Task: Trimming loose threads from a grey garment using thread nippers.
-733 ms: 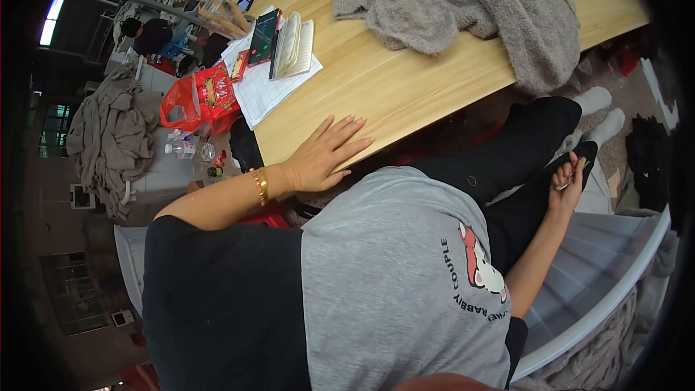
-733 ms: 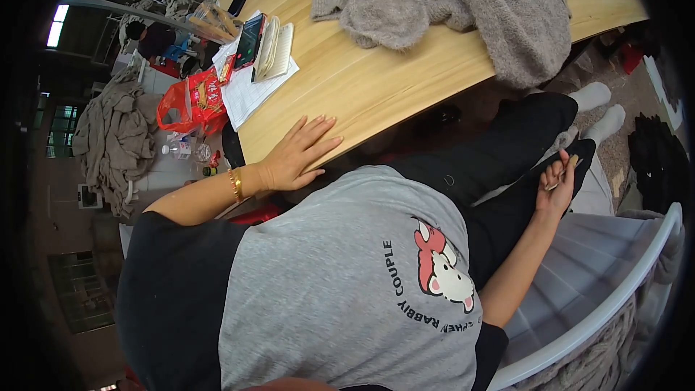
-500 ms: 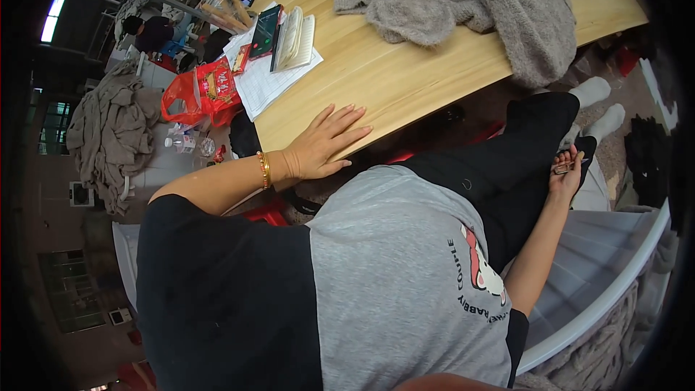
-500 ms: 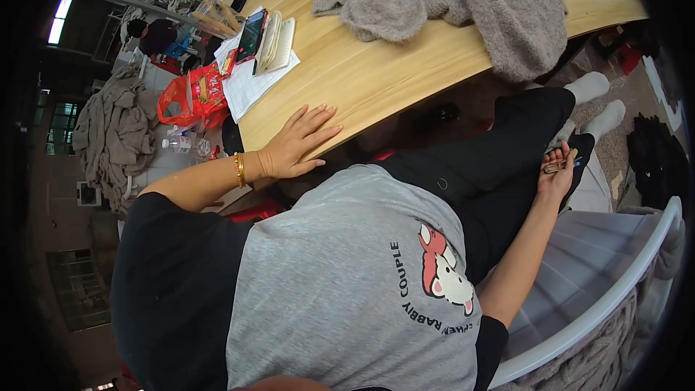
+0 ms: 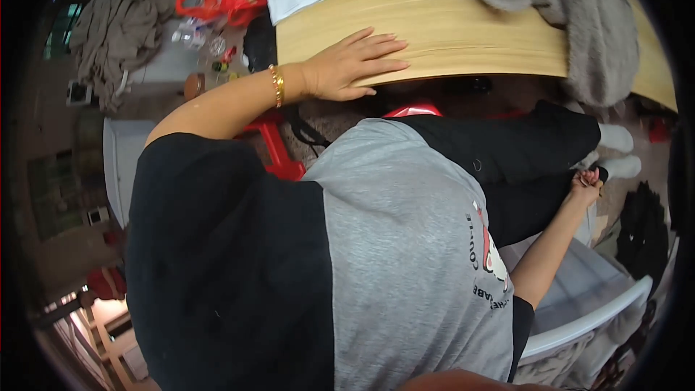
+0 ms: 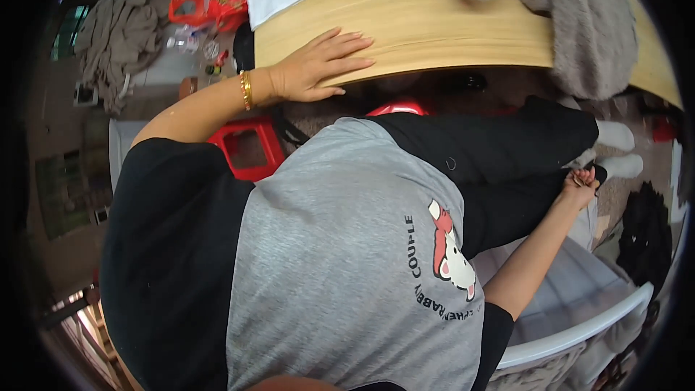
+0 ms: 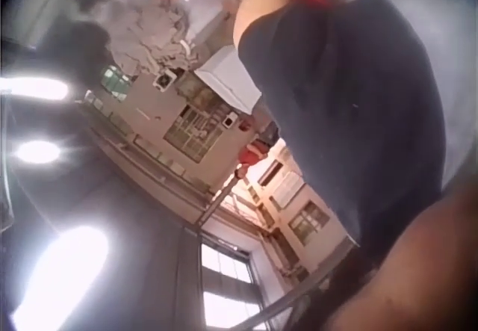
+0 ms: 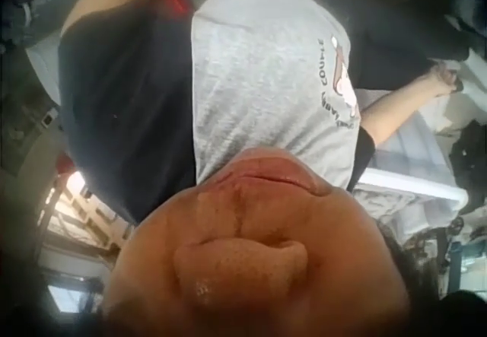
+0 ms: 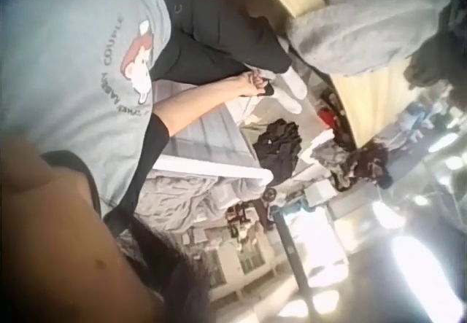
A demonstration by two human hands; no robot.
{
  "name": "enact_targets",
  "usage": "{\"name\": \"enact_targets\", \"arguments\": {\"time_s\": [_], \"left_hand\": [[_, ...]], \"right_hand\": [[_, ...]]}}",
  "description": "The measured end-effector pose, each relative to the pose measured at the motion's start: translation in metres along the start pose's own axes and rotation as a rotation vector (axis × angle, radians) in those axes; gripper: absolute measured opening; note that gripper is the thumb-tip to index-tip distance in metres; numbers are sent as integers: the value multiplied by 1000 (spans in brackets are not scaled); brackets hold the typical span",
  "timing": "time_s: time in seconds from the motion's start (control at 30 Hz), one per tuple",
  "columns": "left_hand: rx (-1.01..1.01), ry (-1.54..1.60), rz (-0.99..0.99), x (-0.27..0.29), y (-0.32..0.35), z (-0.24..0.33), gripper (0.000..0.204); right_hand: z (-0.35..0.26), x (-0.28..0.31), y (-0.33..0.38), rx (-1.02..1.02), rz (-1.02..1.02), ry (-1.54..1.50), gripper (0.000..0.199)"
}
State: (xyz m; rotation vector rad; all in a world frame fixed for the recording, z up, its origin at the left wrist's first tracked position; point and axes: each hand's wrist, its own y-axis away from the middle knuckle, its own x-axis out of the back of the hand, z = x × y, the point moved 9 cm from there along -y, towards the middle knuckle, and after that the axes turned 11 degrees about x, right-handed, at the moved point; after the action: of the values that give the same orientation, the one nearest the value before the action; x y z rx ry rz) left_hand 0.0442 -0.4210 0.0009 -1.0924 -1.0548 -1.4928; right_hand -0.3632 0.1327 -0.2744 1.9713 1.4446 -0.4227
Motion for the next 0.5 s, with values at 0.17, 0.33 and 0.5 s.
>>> {"name": "enact_targets", "arguments": {"time_s": [0.17,0.33,0.5], "left_hand": [[15,4,40,-1,5,1,64],[19,-20,38,-2,7,5,64],[13,-33,57,-3,7,5,66]], "right_hand": [[-3,22,-42,-84,-10,44,54],[-3,4,-22,-108,-109,71,50],[-15,-5,-17,-117,-241,-7,46]]}}
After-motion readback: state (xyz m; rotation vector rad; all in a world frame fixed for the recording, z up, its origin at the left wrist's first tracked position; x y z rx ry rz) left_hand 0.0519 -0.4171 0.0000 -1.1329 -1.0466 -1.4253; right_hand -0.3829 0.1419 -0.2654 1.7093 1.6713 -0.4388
